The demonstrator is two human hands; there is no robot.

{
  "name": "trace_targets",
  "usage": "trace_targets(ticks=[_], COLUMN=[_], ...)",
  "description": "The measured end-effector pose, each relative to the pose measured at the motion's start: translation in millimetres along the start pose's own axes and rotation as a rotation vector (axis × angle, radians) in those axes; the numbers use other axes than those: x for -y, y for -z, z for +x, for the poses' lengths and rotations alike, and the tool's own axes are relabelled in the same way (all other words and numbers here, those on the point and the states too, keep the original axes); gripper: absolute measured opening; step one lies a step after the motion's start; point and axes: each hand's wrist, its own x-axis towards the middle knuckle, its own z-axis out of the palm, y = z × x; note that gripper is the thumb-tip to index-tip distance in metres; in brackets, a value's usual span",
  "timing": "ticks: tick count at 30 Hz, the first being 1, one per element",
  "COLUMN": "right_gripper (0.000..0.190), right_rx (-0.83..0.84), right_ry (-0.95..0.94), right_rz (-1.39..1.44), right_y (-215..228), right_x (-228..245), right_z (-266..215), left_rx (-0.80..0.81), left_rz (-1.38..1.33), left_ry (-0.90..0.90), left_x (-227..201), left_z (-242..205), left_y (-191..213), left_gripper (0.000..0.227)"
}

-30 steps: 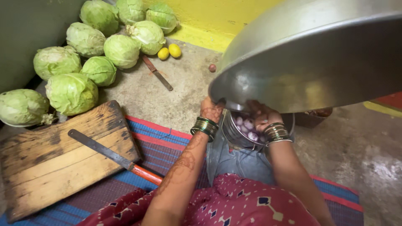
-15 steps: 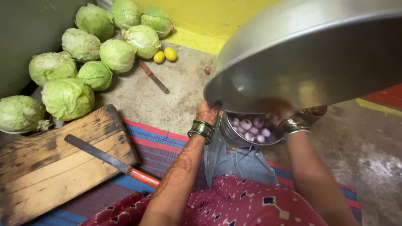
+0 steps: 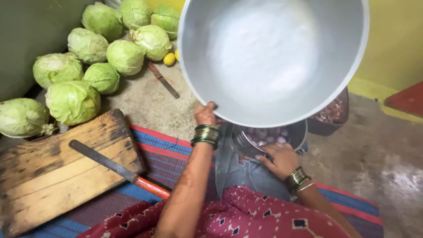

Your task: The person washes several small red onions in a pot of water by hand, then transfers them one at a time into a large silver bowl.

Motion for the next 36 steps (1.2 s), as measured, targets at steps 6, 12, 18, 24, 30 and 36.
trace_targets(ticks=[6,12,18,24,30,36], right_gripper=[0.034,0.023,0.024,0.030,0.062,0.049], right_rx=[0.236,0.136,0.116,0.279,0.264,0.702], right_ry=[-0.276,-0.099,-0.027,-0.040,-0.115,-0.202], right_rz=[0.005,0.026,0.094,0.098,0.032,-0.097], right_y=[-17.5,-29.8,-19.0,-12.0,-31.3,-57.5], right_x=[-2.3,3.7,30.5,26.1,-57.2,-64.9], right_z=[5.1,-1.0,-14.1,-14.0,37.1,46.4], left_rx=[-0.220,-0.122,-0.377,-0.617,-0.304,0.990], left_rz=[-0.085,0.056,0.495,-0.025,0.603,1.993], left_ry=[0.048,-0.111,-0.105,0.011,-0.740,-0.377], left_x=[-17.5,-42.0,-32.1,-21.8,66.1,98.6], left_z=[25.4,18.9,8.1,-1.0,-60.1,-87.4], left_y=[57.2,100.2,106.8,107.8,5.3,-70.5], left_gripper=[0.023,0.034,0.047,0.058,0.087,0.053])
